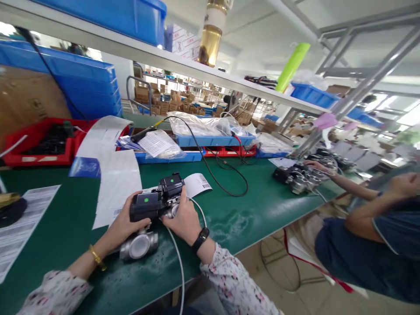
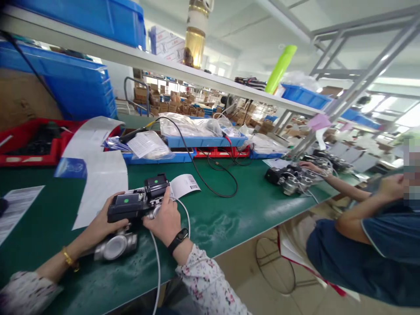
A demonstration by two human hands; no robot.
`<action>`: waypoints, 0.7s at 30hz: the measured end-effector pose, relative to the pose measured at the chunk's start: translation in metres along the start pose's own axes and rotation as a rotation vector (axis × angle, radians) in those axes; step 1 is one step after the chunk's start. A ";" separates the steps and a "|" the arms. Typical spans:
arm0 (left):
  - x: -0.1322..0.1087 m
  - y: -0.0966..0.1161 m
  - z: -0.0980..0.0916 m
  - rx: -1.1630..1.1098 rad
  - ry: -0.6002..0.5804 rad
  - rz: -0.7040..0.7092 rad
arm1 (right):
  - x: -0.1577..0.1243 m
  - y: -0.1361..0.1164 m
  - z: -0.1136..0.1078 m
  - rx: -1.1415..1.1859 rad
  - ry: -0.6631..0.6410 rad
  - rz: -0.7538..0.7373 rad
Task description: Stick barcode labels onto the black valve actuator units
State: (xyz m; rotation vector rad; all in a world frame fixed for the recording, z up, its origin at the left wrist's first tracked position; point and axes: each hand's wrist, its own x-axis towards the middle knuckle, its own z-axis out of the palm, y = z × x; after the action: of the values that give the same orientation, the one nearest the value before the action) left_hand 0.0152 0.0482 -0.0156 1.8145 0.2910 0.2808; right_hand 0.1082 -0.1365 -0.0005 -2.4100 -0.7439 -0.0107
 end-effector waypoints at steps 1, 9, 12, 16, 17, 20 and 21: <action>0.000 -0.001 0.005 0.016 -0.005 -0.005 | -0.005 0.003 -0.004 0.010 0.001 0.014; 0.007 0.012 0.055 0.085 -0.093 0.015 | -0.035 0.046 -0.026 0.063 0.128 0.086; 0.018 0.015 0.078 0.126 -0.111 0.013 | -0.039 0.070 -0.034 0.084 0.161 0.102; 0.039 0.016 0.113 0.169 -0.132 0.023 | -0.038 0.105 -0.052 0.072 0.174 0.110; 0.044 0.017 0.122 0.171 -0.135 0.027 | -0.037 0.113 -0.057 0.069 0.176 0.111; 0.057 0.023 0.148 0.175 -0.138 0.045 | -0.035 0.134 -0.074 0.053 0.185 0.125; 0.060 0.026 0.156 0.177 -0.143 0.051 | -0.034 0.141 -0.080 0.044 0.187 0.137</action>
State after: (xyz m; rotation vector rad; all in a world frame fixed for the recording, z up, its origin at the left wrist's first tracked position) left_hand 0.1261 -0.0792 -0.0278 2.0075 0.1736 0.1634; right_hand 0.1653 -0.2904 -0.0194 -2.3731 -0.4880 -0.1605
